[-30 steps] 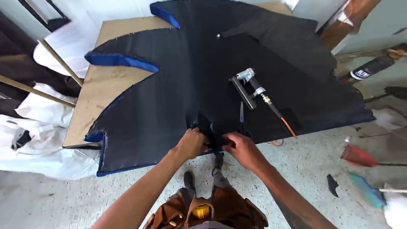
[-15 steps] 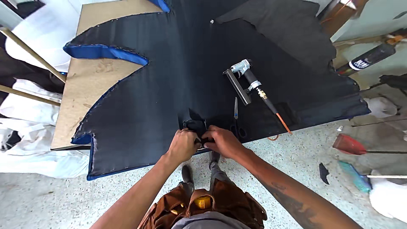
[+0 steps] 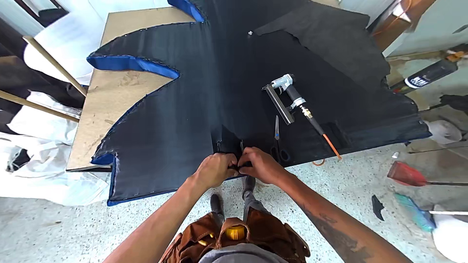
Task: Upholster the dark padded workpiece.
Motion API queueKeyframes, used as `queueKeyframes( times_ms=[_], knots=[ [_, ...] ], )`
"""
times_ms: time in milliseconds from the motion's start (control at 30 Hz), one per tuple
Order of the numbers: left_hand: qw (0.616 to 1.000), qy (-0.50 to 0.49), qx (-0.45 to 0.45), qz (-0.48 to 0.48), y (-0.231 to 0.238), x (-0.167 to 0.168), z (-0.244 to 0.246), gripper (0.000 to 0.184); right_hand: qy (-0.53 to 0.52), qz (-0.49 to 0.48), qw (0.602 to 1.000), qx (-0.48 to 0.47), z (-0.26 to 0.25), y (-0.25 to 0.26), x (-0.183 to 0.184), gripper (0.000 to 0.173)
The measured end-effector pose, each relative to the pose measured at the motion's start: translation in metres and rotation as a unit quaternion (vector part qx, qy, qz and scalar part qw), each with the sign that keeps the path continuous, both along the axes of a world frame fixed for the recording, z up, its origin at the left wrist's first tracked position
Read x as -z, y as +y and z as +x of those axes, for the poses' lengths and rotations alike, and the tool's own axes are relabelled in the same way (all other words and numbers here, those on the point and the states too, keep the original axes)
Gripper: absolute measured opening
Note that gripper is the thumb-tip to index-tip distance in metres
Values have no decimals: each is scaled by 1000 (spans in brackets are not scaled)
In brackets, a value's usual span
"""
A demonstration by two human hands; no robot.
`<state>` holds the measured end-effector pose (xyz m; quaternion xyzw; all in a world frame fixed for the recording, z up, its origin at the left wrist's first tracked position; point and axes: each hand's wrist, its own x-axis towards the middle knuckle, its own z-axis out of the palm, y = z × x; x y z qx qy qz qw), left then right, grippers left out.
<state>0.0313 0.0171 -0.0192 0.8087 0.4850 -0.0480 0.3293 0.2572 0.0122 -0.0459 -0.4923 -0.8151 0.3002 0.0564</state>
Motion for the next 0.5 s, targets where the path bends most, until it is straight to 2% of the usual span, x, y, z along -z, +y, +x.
queueKeyframes(
  times_ms=[67,167,233,367,500],
  knots=[
    [1000,16,7,-1,2,-3,1,37,29,32,998,41,4,-2,5,10],
    [999,28,-9,12,1,-1,5,19,60,96,989,96,12,-11,10,6],
    [999,7,-27,33,-5,3,4,12,71,120,985,98,12,-21,11,6],
    [991,-37,-46,122,-28,14,5,11,75,159,981,83,10,-44,10,6],
    [977,-62,-24,204,-57,25,1,16,86,161,980,75,13,-61,16,5]
  ],
)
